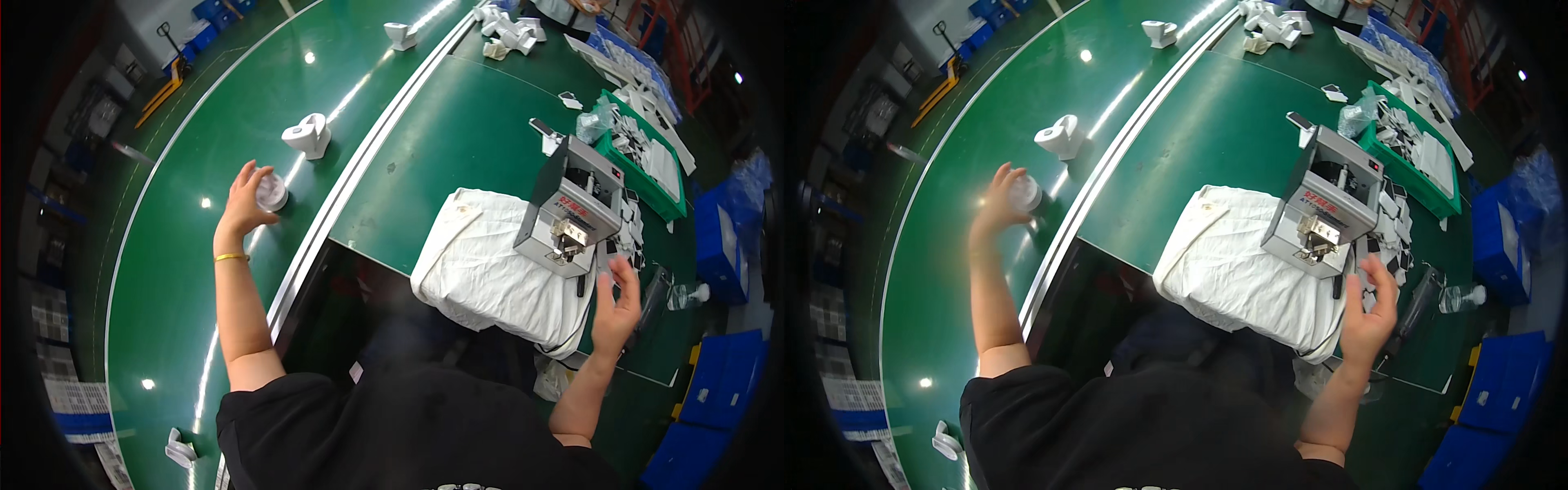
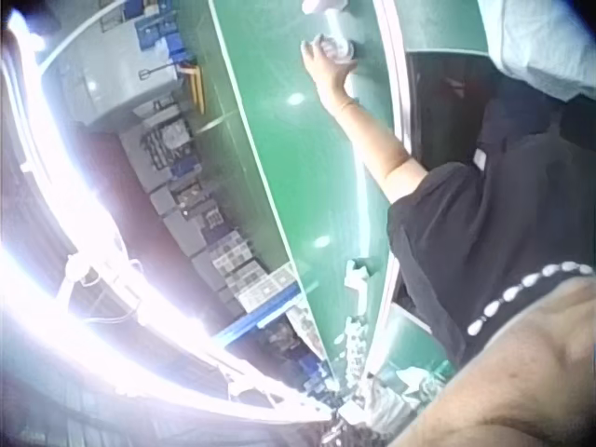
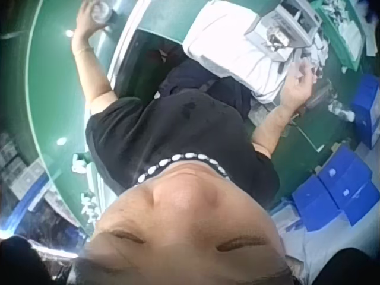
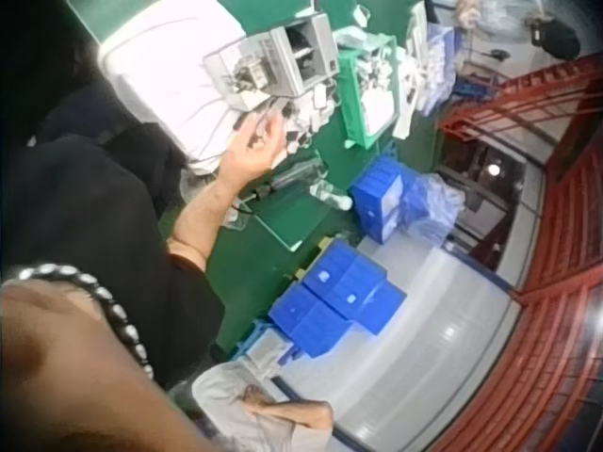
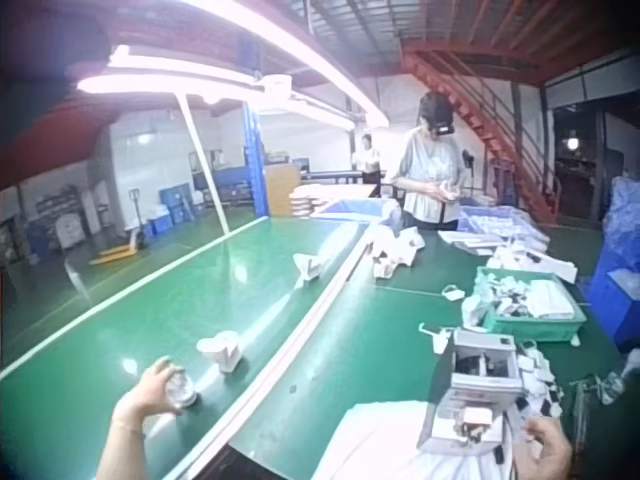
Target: Assembling plastic housings by inserting components and securing them with screws using an electric screwdriver.
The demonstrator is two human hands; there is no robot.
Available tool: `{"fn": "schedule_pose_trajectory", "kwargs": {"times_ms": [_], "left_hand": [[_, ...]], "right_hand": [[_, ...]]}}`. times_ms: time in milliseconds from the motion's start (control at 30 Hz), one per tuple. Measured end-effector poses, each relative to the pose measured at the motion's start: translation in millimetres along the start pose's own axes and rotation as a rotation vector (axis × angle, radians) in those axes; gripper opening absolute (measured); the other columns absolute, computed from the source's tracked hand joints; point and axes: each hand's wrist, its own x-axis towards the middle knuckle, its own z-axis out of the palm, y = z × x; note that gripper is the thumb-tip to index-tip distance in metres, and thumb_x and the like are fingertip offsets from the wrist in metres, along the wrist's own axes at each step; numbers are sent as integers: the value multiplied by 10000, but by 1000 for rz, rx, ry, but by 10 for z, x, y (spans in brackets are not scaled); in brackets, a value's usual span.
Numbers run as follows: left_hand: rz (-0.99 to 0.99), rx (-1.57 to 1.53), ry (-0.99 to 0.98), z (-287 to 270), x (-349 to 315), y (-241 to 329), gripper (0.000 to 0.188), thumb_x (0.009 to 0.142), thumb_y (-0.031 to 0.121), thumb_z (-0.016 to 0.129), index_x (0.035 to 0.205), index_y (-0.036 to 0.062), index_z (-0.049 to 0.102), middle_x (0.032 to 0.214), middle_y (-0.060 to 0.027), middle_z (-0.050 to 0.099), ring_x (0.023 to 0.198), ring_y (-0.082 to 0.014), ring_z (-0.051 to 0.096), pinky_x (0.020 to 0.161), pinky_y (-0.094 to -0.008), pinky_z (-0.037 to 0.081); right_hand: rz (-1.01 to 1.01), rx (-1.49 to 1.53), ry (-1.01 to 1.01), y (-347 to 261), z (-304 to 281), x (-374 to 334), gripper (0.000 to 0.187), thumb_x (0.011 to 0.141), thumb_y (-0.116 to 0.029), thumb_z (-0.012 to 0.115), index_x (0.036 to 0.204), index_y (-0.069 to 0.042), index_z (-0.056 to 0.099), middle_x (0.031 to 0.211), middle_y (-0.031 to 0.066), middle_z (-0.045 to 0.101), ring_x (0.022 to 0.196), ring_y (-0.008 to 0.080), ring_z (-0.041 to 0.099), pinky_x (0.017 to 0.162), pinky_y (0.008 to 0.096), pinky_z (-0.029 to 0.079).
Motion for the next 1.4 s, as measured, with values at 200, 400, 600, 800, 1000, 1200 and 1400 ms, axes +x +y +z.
{"fn": "schedule_pose_trajectory", "kwargs": {"times_ms": [200,400,600,800,1000,1200,1400], "left_hand": [[98,64,249,145,160,-99,524,639,-39,682,1150,51,609,1151,-158,573,1061,-365,573,925,-406,493],[380,-575,328,146,-371,1742,544,618,-28,749,1131,6,569,1016,-114,549,934,-251,563,819,-333,473],[676,-931,-17,592,-1090,3276,617,630,54,833,1132,15,477,1110,-165,518,1003,-321,575,857,-385,495],[614,-1486,-742,822,-1149,3564,900,623,-4,856,1364,42,348,1323,-130,472,1226,-244,516,1006,-371,465],[410,-1458,-824,911,-1205,3618,1156,569,-30,898,1510,50,232,1345,-86,460,1233,-205,489,1054,-353,419],[409,-1485,-823,1030,-1229,3601,1161,559,-26,912,1503,49,240,1380,-81,451,1276,-201,468,1068,-353,412],[531,-1497,-737,1058,-1204,3580,1082,574,23,919,1457,36,293,1432,-100,434,1306,-205,454,1089,-354,401]], "right_hand": [[-112,106,-191,-280,267,-115,352,842,49,677,1189,22,620,1102,90,650,1014,169,594,927,283,448],[40,416,-386,-521,674,-334,463,843,-15,715,1276,6,552,1160,98,640,1044,183,604,951,311,463],[245,719,-287,-553,698,-409,605,888,-80,685,1396,-3,365,1262,108,565,1101,161,572,971,312,463],[422,863,-436,-333,194,-350,483,915,-85,638,1357,-12,456,1201,66,601,1068,120,590,935,295,487],[421,-303,-93,491,-482,-46,244,824,-81,728,1058,-18,697,977,91,709,848,183,669,765,320,533],[343,-593,-108,918,-667,-227,399,748,-91,763,1133,-52,668,1039,142,666,897,303,657,792,375,520],[353,-649,-188,585,-646,-97,352,831,-50,706,1175,-82,638,925,83,620,793,209,622,692,309,484]]}}
